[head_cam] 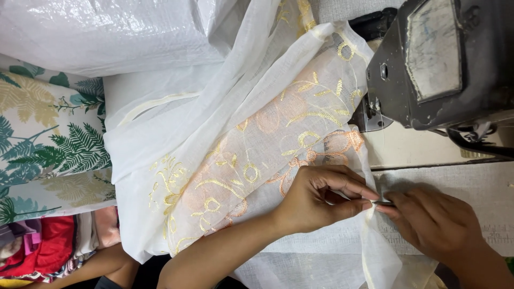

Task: Trimming excess threads and fabric from an embroidered white garment using small scissors.

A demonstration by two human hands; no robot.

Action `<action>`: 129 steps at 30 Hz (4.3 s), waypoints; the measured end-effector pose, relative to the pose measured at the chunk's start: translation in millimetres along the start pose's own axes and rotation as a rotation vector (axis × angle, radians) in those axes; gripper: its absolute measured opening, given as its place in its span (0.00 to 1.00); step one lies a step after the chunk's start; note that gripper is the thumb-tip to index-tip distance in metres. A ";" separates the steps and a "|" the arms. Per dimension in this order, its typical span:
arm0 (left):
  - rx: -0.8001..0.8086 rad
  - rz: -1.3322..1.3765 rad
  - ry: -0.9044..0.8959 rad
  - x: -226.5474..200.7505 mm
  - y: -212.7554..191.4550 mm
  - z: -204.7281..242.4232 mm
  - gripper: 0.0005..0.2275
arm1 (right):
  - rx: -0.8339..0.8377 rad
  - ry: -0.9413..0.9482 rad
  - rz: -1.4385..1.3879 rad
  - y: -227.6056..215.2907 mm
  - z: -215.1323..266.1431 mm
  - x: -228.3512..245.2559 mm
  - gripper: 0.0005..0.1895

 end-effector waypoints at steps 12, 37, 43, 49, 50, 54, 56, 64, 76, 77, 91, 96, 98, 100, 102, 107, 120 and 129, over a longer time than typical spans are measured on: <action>-0.020 -0.063 -0.042 -1.0 -1.7 -1.6 0.10 | 0.022 -0.018 -0.067 -5.1 -16.4 3.5 0.10; 0.004 -0.053 0.075 -4.0 1.3 -0.1 0.04 | -0.180 0.117 0.026 -17.3 9.8 -11.4 0.22; 0.011 0.027 0.037 -2.1 3.7 2.5 0.06 | -0.188 0.053 0.019 -19.0 9.6 -6.1 0.23; 0.002 0.056 -0.004 -0.5 5.4 1.8 0.07 | -0.208 0.050 0.012 -24.4 3.7 -5.7 0.21; -0.002 0.050 -0.005 -0.4 5.1 1.6 0.07 | -0.201 0.044 -0.001 -25.3 0.3 -5.0 0.20; -0.005 0.035 0.044 -3.8 6.2 -0.2 0.06 | -0.192 0.030 -0.003 -27.0 -3.2 -5.0 0.19; -0.011 0.006 0.060 -6.0 6.0 -0.2 0.06 | -0.207 0.022 -0.036 -28.1 -4.9 -4.3 0.18; -0.001 0.005 0.035 -4.3 6.0 0.5 0.06 | -0.196 0.025 -0.039 -24.7 -3.8 -4.6 0.17; 0.005 0.039 0.053 -4.8 6.9 0.9 0.06 | -0.173 0.034 -0.045 -17.8 4.5 -5.3 0.17; -0.002 0.061 0.054 -5.4 6.9 1.2 0.06 | -0.172 0.036 -0.046 -17.0 6.1 -5.6 0.16; -0.014 0.159 0.010 -3.0 8.3 2.2 0.06 | -0.196 0.041 -0.027 -18.2 12.9 -4.7 0.16; -0.016 0.213 -0.039 2.7 8.9 3.2 0.06 | -0.200 0.051 -0.034 -18.0 14.4 -5.5 0.16; -0.019 0.234 -0.052 3.4 9.4 3.5 0.06 | -0.181 0.040 -0.026 -17.8 13.3 -4.0 0.16; -0.015 0.249 -0.059 5.2 9.3 3.9 0.06 | -0.178 0.027 -0.047 -17.7 10.5 -3.6 0.15; -0.010 0.265 -0.066 6.8 9.8 4.2 0.06 | -0.174 0.015 -0.066 -17.1 9.2 -2.7 0.14; -0.007 0.286 -0.084 9.1 9.8 4.8 0.06 | -0.177 0.010 -0.115 -18.3 3.7 -0.9 0.12; -0.002 0.226 -0.082 8.9 9.0 3.0 0.06 | -0.127 -0.016 -0.166 -17.1 0.1 2.3 0.09; -0.004 0.085 -0.027 1.7 6.5 -1.7 0.06 | -0.083 -0.058 -0.080 -12.9 0.8 3.8 0.11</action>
Point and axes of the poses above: each hand's wrist, its own z-axis away from the middle knuckle, its own y-axis out of the palm, x = y × z, the point moved 9 cm from there along -z, towards the middle knuckle, and after that the axes turned 12 degrees about z, right-handed, at the moved point
